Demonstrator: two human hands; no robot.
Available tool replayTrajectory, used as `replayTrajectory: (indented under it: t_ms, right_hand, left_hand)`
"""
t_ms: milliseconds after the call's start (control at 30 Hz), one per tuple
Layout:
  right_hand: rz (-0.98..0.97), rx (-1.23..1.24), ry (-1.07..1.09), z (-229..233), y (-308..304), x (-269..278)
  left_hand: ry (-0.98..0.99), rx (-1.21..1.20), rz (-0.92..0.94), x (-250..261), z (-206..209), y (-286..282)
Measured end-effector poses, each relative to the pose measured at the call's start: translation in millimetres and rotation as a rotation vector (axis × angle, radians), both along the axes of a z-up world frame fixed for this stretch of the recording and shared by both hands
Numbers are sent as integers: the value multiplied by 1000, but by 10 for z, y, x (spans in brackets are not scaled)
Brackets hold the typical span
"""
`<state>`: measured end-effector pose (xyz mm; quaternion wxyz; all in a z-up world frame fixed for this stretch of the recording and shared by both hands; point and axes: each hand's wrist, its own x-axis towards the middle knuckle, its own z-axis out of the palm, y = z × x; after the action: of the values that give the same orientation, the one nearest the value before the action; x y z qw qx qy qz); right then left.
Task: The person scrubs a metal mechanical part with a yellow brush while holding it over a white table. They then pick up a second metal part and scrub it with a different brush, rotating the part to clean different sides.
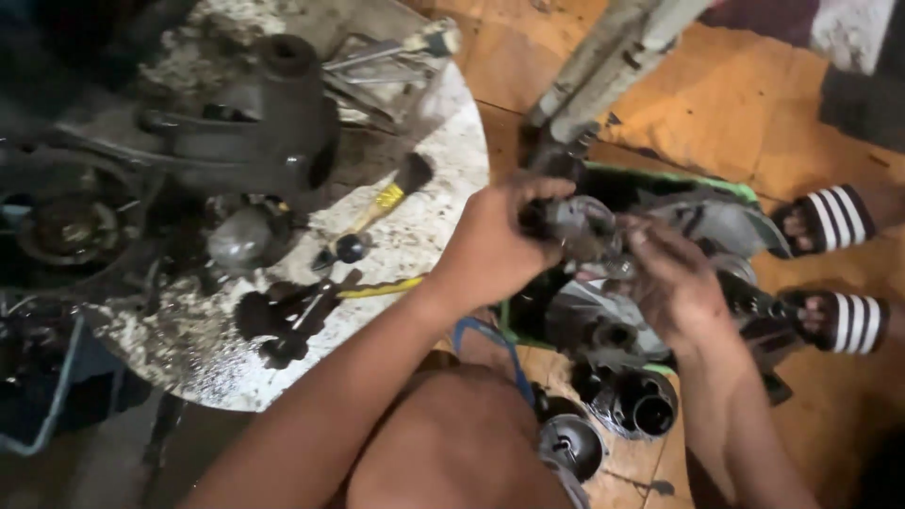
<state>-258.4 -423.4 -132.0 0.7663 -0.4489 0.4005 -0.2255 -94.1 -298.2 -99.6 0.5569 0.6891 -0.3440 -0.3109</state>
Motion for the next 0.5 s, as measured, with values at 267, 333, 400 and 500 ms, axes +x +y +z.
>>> replayTrajectory:
  t_ms: [267,333,400,500]
  right_hand:
    - [181,-664,-145,-352,366,302]
    - [253,-796,-219,-251,515,430]
    - [289,-803,-317,-179,707,547]
    - [419,-949,-454,220,989,776]
  left_hand:
    - [282,-70,188,9,-85,735]
    - [260,-15,197,53,-32,940]
    - [114,-47,171,133,70,1179]
    - [223,20,138,221,90,1584]
